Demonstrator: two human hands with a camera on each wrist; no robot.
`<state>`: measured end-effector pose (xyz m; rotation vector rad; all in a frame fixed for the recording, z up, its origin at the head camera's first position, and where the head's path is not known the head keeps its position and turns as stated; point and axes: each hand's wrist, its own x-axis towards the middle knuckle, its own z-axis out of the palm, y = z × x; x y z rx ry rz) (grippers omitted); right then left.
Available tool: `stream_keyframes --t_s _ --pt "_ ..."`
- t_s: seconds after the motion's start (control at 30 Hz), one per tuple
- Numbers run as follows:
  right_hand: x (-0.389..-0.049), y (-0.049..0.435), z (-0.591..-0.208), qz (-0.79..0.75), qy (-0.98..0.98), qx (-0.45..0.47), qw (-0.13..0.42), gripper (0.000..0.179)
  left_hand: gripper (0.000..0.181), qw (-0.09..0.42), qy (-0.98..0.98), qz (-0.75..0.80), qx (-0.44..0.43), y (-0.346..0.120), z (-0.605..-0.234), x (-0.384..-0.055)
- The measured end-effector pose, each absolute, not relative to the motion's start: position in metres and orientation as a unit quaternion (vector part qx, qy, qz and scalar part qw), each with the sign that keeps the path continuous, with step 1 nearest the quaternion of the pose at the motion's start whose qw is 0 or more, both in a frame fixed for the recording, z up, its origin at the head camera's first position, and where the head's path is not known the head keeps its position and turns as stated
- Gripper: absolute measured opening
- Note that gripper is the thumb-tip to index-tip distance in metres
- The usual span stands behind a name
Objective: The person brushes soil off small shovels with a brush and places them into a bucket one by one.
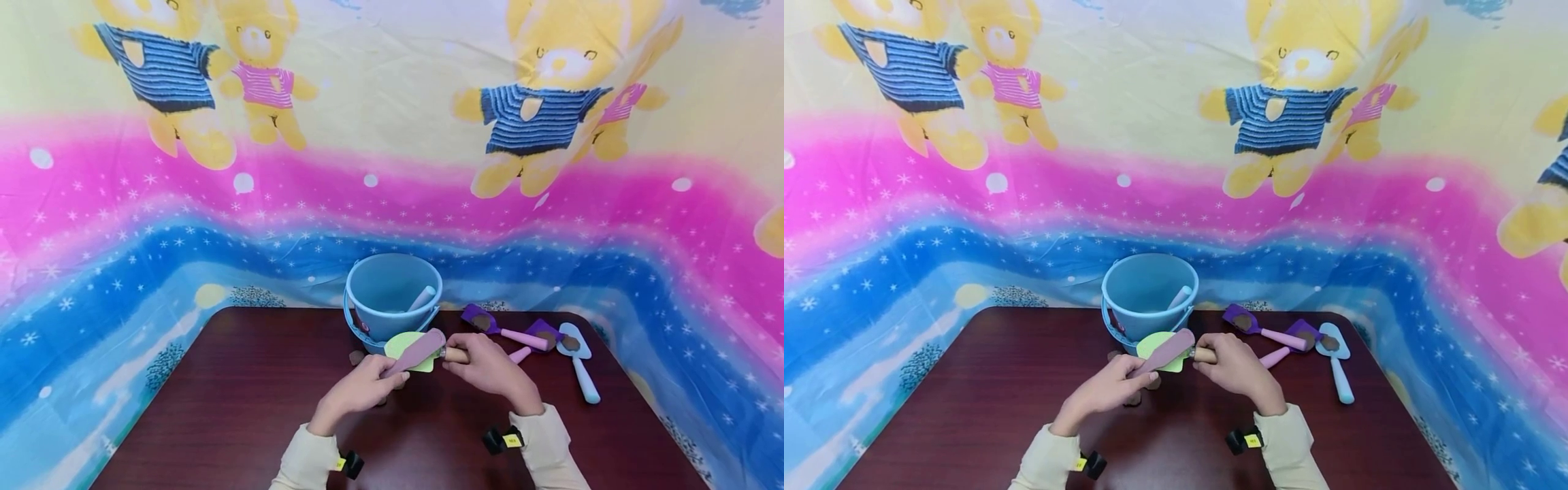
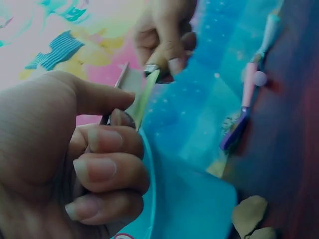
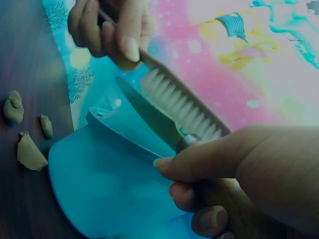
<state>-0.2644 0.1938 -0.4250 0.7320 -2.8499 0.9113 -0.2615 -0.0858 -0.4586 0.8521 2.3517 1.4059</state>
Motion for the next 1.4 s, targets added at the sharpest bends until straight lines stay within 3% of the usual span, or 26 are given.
stream_keyframes --t_s 0.3,0.77,1.03,1.4 --pt "-0.266 0.200 -0.425 0.305 -0.928 0.212 0.027 0.014 0.026 0.100 0.839 0.455 0.281 -0.085 -0.466 -0.266" --pt "-0.267 0.223 -0.418 0.336 -0.916 0.218 0.024 0.012 0.032 0.063 0.859 0.427 0.276 -0.104 -0.471 -0.278" --pt "-0.266 0.235 -0.411 0.365 -0.901 0.233 0.017 0.010 0.035 0.088 0.852 0.454 0.246 -0.124 -0.461 -0.278" --pt "-0.280 0.232 -0.395 0.387 -0.892 0.214 0.095 0.017 0.035 0.106 0.857 0.440 0.245 -0.135 -0.456 -0.278"
